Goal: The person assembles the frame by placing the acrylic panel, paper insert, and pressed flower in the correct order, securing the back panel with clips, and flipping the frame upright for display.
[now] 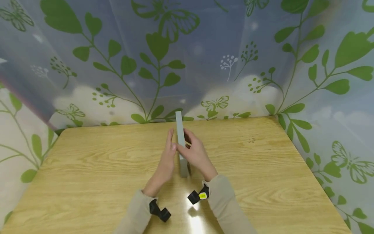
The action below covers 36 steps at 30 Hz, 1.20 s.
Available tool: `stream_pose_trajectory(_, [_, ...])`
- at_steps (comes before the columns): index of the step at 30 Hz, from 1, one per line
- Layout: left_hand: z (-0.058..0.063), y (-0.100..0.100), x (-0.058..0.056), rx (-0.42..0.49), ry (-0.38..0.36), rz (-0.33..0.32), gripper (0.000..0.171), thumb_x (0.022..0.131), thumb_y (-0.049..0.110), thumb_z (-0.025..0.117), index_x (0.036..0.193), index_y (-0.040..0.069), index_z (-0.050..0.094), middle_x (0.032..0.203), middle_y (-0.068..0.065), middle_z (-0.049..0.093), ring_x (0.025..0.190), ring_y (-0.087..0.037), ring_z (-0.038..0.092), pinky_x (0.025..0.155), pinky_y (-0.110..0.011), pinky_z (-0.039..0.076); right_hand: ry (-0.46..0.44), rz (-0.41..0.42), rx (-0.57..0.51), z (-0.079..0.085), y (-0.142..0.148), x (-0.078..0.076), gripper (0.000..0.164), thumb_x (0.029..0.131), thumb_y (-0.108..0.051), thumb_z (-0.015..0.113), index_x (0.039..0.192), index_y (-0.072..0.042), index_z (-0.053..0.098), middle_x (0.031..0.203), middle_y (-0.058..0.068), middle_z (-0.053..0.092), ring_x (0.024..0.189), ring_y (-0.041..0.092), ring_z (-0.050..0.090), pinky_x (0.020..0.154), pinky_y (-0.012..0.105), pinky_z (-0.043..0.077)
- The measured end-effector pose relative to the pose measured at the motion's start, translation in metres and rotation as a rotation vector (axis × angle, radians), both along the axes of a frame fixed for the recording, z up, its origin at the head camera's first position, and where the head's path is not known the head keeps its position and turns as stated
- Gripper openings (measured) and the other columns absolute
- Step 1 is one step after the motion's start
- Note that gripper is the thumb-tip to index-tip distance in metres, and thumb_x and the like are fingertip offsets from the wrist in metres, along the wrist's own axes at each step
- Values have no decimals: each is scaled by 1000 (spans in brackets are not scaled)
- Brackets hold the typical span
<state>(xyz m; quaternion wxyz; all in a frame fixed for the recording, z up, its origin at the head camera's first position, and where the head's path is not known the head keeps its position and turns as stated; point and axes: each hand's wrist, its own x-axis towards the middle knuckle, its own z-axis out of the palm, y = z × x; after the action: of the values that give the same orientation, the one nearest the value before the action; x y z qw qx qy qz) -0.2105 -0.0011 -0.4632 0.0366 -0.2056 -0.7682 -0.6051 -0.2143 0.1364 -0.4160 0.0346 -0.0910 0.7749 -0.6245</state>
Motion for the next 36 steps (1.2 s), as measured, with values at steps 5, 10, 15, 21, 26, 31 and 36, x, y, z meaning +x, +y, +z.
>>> stream_pose_trajectory(5, [-19,-12,-6,-58,-132,67,71,106,52,10,159,5,1,165,-15,4,151,-30,4,119,-53,8,-29,-24,-10,-2,-1,1,68,95,-13,62,154,-1,31,150,24,42,133,38,46,99,53,46])
stream_pose_trajectory(10, [-37,-16,-11,-223,-127,130,62,109,36,10,155,-5,18,162,-24,17,150,-39,5,118,-56,3,-32,-41,-17,-7,9,-1,65,95,-14,59,154,-5,33,146,22,47,126,36,52,93,49,50])
stream_pose_trajectory(15, [-52,-12,-11,-409,-33,161,54,109,24,21,150,-12,26,157,-29,26,149,-44,7,118,-57,4,-37,-21,-55,-10,28,-2,63,98,-9,55,155,-7,31,143,25,49,121,38,54,87,42,53])
stream_pose_trajectory(21, [-56,-6,-9,-619,25,129,57,109,31,24,151,-7,30,159,-21,25,150,-38,7,118,-54,3,-22,44,-95,-7,45,-2,61,102,-6,46,157,-5,22,139,30,49,112,41,57,80,35,54])
stream_pose_trajectory(26, [-56,-6,-7,-699,42,106,60,109,36,20,152,-5,28,161,-19,21,151,-36,4,119,-53,1,-43,40,-105,-7,47,-3,61,102,-4,42,158,-4,18,140,30,47,112,38,56,82,34,52])
stream_pose_trajectory(31, [-58,-6,-9,-658,9,103,61,108,37,21,153,-5,26,161,-18,20,151,-33,4,119,-51,-1,-88,-47,-152,-8,45,-3,64,99,-2,42,158,-3,16,145,28,45,115,39,56,82,34,53])
stream_pose_trajectory(36, [-56,-8,-11,-512,-60,113,61,107,34,27,155,-4,20,161,-19,21,151,-30,12,120,-46,0,-153,-122,-273,-8,44,-3,68,96,-1,44,159,-10,20,148,24,43,114,35,57,79,36,55])
